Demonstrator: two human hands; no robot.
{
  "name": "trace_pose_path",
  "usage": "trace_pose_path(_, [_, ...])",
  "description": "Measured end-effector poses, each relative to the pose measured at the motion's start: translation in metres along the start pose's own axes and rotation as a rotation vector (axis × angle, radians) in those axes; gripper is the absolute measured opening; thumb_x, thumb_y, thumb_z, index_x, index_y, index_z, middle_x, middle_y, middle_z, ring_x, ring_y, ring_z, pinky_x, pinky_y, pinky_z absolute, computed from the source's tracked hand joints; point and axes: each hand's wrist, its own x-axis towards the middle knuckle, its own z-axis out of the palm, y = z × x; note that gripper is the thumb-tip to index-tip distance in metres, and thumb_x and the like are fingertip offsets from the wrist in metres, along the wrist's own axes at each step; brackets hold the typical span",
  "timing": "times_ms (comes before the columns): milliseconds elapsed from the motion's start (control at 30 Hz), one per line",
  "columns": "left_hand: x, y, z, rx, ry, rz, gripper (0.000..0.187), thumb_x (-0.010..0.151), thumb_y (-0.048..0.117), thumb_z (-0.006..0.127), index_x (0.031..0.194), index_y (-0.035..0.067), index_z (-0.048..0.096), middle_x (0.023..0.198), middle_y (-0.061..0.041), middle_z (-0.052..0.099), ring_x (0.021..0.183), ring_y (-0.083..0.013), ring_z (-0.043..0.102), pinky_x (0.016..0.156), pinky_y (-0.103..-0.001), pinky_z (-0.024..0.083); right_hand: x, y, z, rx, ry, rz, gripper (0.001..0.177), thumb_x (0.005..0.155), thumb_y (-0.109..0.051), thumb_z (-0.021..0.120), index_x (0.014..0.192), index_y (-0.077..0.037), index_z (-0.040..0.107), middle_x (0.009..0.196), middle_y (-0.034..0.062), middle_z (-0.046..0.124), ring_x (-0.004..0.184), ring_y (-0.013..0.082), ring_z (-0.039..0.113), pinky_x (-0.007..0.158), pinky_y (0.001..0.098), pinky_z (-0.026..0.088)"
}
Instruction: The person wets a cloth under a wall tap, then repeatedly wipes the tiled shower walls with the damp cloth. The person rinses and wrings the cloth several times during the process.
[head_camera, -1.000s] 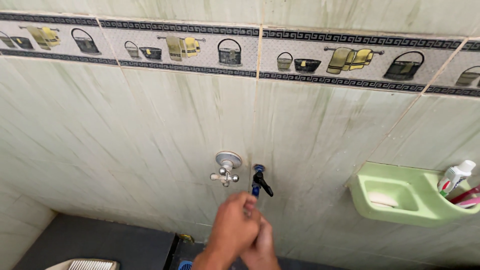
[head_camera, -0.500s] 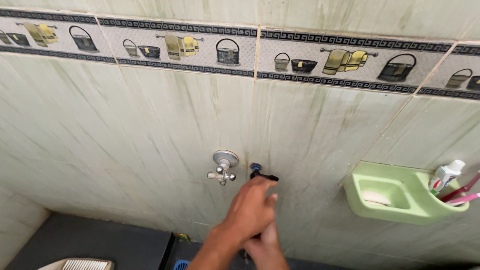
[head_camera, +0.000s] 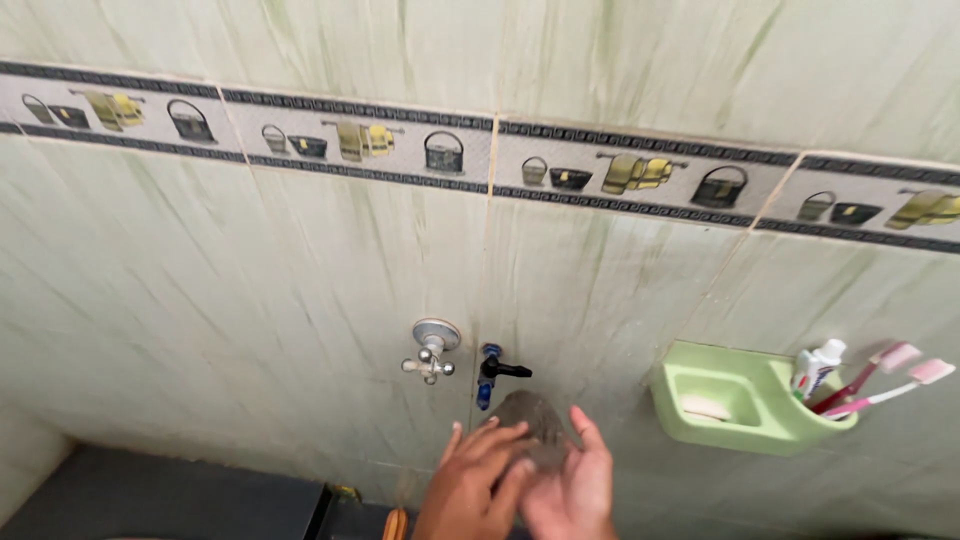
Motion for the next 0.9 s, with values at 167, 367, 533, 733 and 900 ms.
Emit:
trace_pose_path(167, [0.053, 0.051, -0.033, -0.305, -0.1, -0.546, 0.028, 0.096, 0.037, 0.069, 0.105, 0.012, 0.077, 0.096, -0.013, 0.078, 0.087, -0.0334, 0.076, 0.074, -0.041, 0.058, 0.028, 0.007, -0.03, 0.133, 0.052, -0.255, 0.058, 0.099, -0.054, 0.042, 0.13, -0.009, 0.059, 0.124, 0.0122, 0.067, 0.119, 0.0333, 0.061, 0.106, 0.0514, 0.045])
trace_pose_path(367, [0.082, 0.07, -0.041, -0.71, -0.076, -0.342, 0.026, 0.094, 0.032, 0.072, 0.087, 0.007, 0.078, 0.101, -0.009, 0.082, 0.089, -0.027, 0.083, 0.083, -0.037, 0.063, 0.031, -0.026, -0.067, 0.131, -0.536, -0.151, 0.081, 0.093, -0.062, 0.049, 0.134, 0.008, 0.055, 0.133, 0.025, 0.062, 0.117, 0.0329, 0.063, 0.106, 0.0494, 0.047])
trace_pose_path(533, [0.129, 0.071, -0.03, -0.043, 0.316, -0.358, 0.048, 0.085, 0.045, 0.082, 0.11, 0.005, 0.072, 0.113, -0.022, 0.072, 0.103, -0.0374, 0.07, 0.084, -0.041, 0.053, 0.04, -0.082, -0.049, 0.047, -0.737, -0.125, 0.073, 0.093, -0.051, 0.049, 0.141, 0.005, 0.046, 0.141, 0.0231, 0.056, 0.126, 0.034, 0.058, 0.111, 0.0502, 0.043])
trace_pose_path(733, [0.196, 0.088, -0.037, -0.535, 0.138, -0.823, 0.049, 0.077, 0.036, 0.081, 0.119, 0.013, 0.069, 0.101, -0.01, 0.079, 0.099, -0.0263, 0.076, 0.089, -0.038, 0.058, 0.035, -0.151, -0.038, -0.1, -0.933, -0.056, 0.07, 0.093, -0.036, 0.049, 0.152, 0.0, 0.035, 0.152, 0.0203, 0.048, 0.137, 0.0352, 0.051, 0.117, 0.0511, 0.036])
trace_pose_path(900, [0.224, 0.119, -0.034, -0.35, 0.198, -0.526, 0.032, 0.085, 0.029, 0.074, 0.114, 0.015, 0.073, 0.098, -0.011, 0.075, 0.097, -0.0324, 0.073, 0.083, -0.041, 0.056, 0.035, -0.183, -0.04, -0.069, -0.902, -0.101, 0.073, 0.093, -0.036, 0.05, 0.154, 0.0, 0.035, 0.157, 0.0198, 0.045, 0.139, 0.035, 0.049, 0.118, 0.051, 0.034])
